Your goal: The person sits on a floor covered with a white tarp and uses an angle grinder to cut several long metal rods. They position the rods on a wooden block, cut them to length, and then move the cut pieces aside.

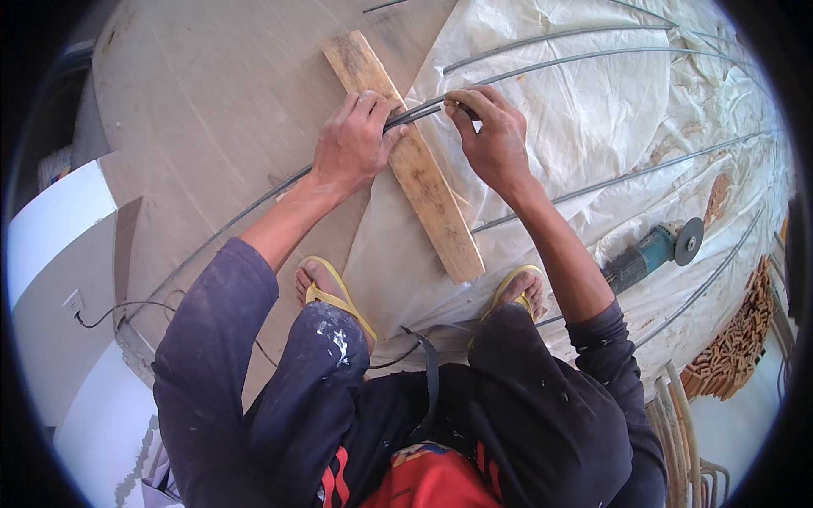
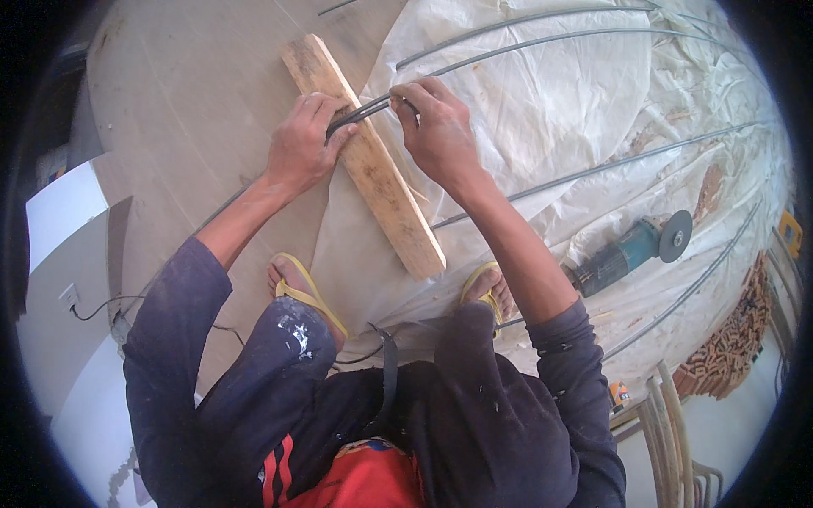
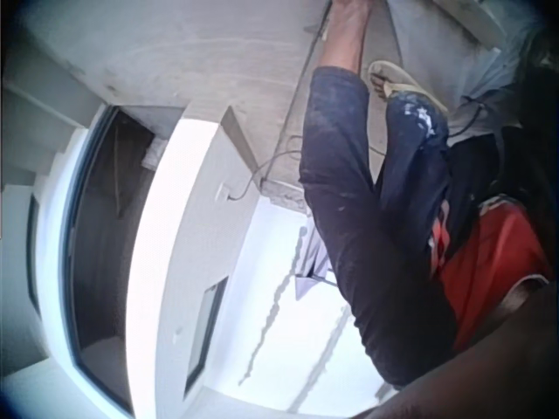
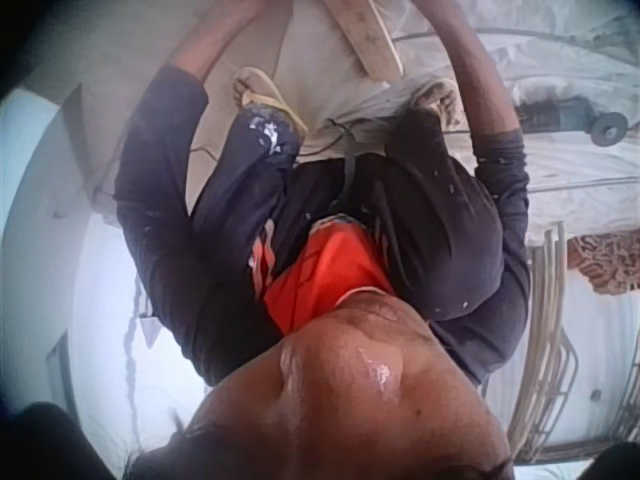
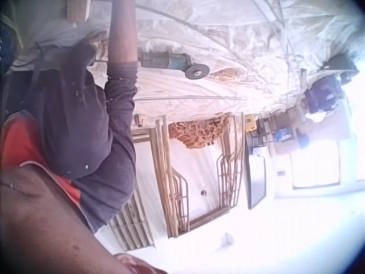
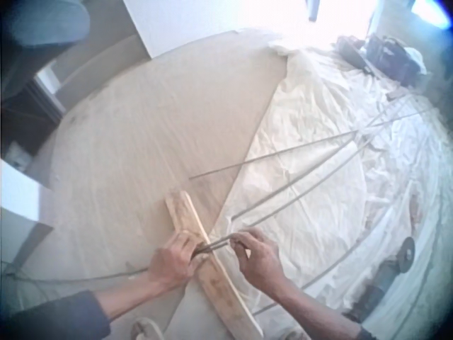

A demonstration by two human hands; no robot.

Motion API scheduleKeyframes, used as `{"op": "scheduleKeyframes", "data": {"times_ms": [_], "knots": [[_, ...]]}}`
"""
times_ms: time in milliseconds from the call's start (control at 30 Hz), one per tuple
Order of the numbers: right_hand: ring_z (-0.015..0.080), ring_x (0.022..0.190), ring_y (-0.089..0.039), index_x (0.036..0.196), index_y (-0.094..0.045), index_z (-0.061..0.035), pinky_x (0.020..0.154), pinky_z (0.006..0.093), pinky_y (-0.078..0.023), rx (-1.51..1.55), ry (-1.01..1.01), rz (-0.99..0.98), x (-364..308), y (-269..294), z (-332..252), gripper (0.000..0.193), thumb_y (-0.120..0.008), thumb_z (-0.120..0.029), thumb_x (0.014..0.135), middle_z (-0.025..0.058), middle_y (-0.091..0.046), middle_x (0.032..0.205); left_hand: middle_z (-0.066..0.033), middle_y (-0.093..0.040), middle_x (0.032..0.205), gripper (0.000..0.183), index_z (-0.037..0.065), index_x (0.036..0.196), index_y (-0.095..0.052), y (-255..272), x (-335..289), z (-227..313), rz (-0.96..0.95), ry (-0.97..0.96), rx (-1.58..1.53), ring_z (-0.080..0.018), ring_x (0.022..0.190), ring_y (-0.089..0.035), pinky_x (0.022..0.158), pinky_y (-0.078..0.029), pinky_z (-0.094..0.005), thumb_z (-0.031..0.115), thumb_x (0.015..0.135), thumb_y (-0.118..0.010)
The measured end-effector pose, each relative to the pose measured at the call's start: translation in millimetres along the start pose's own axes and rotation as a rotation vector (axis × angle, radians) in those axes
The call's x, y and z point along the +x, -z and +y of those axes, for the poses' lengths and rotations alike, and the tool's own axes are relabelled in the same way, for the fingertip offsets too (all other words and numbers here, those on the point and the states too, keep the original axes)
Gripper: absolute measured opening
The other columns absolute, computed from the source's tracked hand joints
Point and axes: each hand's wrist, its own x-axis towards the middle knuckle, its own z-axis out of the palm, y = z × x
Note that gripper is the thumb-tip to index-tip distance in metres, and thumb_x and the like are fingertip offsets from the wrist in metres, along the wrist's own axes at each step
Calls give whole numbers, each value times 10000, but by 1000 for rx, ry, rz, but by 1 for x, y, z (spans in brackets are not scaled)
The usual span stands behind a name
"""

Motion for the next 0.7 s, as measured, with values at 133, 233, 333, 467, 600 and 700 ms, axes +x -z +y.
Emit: {"op": "scheduleKeyframes", "data": {"times_ms": [133,233,333,467,600,700], "knots": [[316,811,-656,969,-681,-21,733,400,-529,-28,45,-23,3,-2,-3,129,-629,-35,852,137,-663,931,-99,-601,1014,304,52,1096,-608,1,-4,0,5,-4,6,-298,984,-573,785,-510,-408,254,875,-661],[321,841,-656,964,-682,-17,743,402,-534,-62,74,-42,5,-3,-1,132,-621,-17,846,136,-664,933,-97,-608,999,294,49,1082,-608,-2,-5,-2,10,-7,-8,-298,968,-577,770,-513,-408,241,868,-668],[314,846,-657,966,-690,-18,743,391,-539,-79,148,-25,6,-10,3,160,-612,10,829,132,-667,939,-97,-607,969,273,39,1054,-605,0,-8,-5,37,-30,-31,-301,937,-578,749,-510,-412,223,863,-671],[282,799,-687,987,-715,-38,700,345,-555,-144,174,-18,7,-14,3,154,-656,-20,846,112,-694,958,-101,-595,934,236,32,1021,-602,0,-10,-9,66,-71,-24,-304,890,-574,719,-502,-417,192,861,-667],[285,791,-684,989,-717,-40,694,352,-553,-196,156,-39,10,-12,2,157,-650,-17,848,115,-695,956,-103,-584,912,191,30,971,-597,-2,-9,-9,90,-82,-28,-305,867,-572,691,-498,-413,159,850,-668],[299,808,-672,975,-710,-24,706,369,-545,-213,182,-54,13,-11,4,181,-617,14,824,129,-684,945,-100,-581,905,169,28,916,-582,-3,-9,-8,108,-86,-29,-303,863,-570,681,-499,-407,148,840,-674]]}}
